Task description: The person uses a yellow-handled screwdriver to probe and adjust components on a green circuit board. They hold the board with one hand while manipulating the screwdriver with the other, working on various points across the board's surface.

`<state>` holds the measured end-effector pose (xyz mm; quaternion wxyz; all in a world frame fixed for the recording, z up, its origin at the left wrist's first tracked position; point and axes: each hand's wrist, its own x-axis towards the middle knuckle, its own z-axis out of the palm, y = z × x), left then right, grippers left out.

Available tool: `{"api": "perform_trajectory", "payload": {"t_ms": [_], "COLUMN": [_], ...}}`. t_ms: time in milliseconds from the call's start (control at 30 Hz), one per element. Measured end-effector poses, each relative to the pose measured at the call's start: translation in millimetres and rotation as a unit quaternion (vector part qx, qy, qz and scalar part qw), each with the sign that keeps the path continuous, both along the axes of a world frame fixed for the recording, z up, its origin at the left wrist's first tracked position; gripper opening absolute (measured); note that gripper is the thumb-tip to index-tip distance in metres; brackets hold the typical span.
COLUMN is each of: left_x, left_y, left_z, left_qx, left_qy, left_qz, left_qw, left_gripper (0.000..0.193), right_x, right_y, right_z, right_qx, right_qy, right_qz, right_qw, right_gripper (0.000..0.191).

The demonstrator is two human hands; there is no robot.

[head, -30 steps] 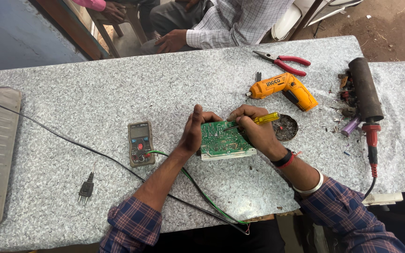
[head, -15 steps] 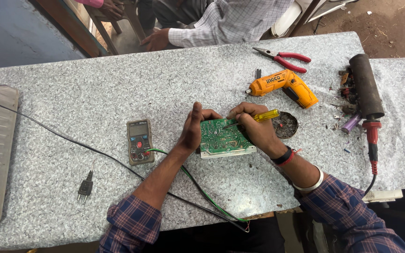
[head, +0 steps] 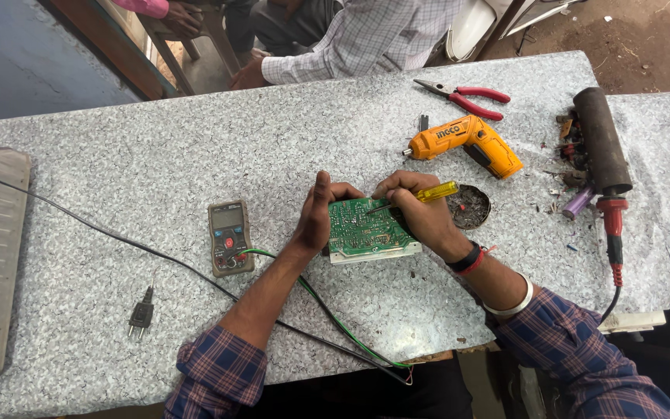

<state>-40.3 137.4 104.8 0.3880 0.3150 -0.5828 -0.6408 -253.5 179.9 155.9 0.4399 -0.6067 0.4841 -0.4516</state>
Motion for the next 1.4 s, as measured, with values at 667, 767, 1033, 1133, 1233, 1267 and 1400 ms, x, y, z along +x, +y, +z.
{"api": "perform_trajectory", "payload": {"t_ms": [667,767,1033,1133,1233,1267,1400], "left_x": [-1.0,-1.7,-3.1,-3.1,-3.3,-3.0,-1.9], "left_y": [-2.1,-2.4,-2.1,-1.7,-1.7,-1.9,-4.6], "left_z": [-0.9,-1.0,0.8,1.1,1.1,1.2,1.8], "left_qx": [0.003,-0.012,-0.011,-0.011,-0.011,-0.010,-0.012], "left_qy": [0.009,0.001,0.004,0.000,0.001,0.001,0.000], "left_qz": [-0.006,-0.007,-0.012,-0.010,-0.012,-0.012,-0.010], "left_qw": [1.000,1.000,1.000,1.000,1.000,1.000,1.000], "left_gripper": [0.103,0.104,0.104,0.104,0.105,0.104,0.104], "right_x": [-0.5,-1.3,-2.7,-2.6,-2.4,-2.3,-1.7], "right_y": [-0.4,-0.5,0.5,1.3,1.3,0.9,-2.1], "right_z": [-0.1,0.0,0.5,-0.1,-0.7,-0.7,-0.1], "right_qx": [0.001,0.002,0.002,0.002,0.005,0.002,0.003], "right_qy": [0.004,0.004,0.001,-0.007,-0.004,-0.004,-0.004], "right_qz": [-0.009,-0.009,-0.010,-0.010,-0.012,-0.010,-0.008], "right_qw": [1.000,1.000,1.000,1.000,1.000,1.000,1.000], "right_gripper": [0.024,0.024,0.024,0.024,0.023,0.024,0.023]}}
